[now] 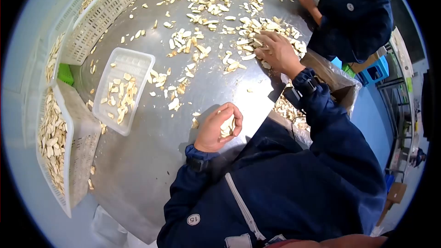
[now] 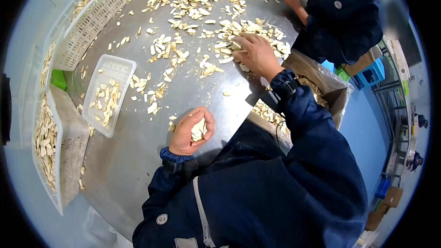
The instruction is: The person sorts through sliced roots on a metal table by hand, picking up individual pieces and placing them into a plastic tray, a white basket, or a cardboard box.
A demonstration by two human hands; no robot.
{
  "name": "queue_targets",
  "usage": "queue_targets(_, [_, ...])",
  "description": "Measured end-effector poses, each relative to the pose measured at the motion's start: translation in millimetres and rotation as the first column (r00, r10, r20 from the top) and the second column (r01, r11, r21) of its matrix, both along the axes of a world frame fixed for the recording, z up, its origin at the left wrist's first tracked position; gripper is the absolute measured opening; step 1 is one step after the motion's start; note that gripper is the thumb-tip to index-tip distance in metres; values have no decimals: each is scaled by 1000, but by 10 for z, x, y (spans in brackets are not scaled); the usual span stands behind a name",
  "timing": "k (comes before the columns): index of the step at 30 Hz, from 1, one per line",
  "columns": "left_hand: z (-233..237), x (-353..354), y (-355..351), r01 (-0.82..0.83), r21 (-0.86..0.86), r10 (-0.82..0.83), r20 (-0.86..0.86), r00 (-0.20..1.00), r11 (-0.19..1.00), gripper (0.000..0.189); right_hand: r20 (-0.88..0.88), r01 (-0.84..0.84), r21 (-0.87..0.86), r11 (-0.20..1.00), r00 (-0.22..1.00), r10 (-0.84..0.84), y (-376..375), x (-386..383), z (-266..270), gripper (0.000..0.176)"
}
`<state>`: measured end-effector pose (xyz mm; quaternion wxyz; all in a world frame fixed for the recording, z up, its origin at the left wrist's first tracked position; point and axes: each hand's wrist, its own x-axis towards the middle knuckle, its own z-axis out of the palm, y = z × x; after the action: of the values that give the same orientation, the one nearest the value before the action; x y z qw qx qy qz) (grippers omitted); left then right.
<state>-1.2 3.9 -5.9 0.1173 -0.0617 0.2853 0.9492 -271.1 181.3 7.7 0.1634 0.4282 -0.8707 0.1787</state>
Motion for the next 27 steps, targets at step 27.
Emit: queue_targets(27, [-3,-5,-16,26,-12,-26,-29,999,1000,29,13,78,64,995,997,-79,775,442,-130,33])
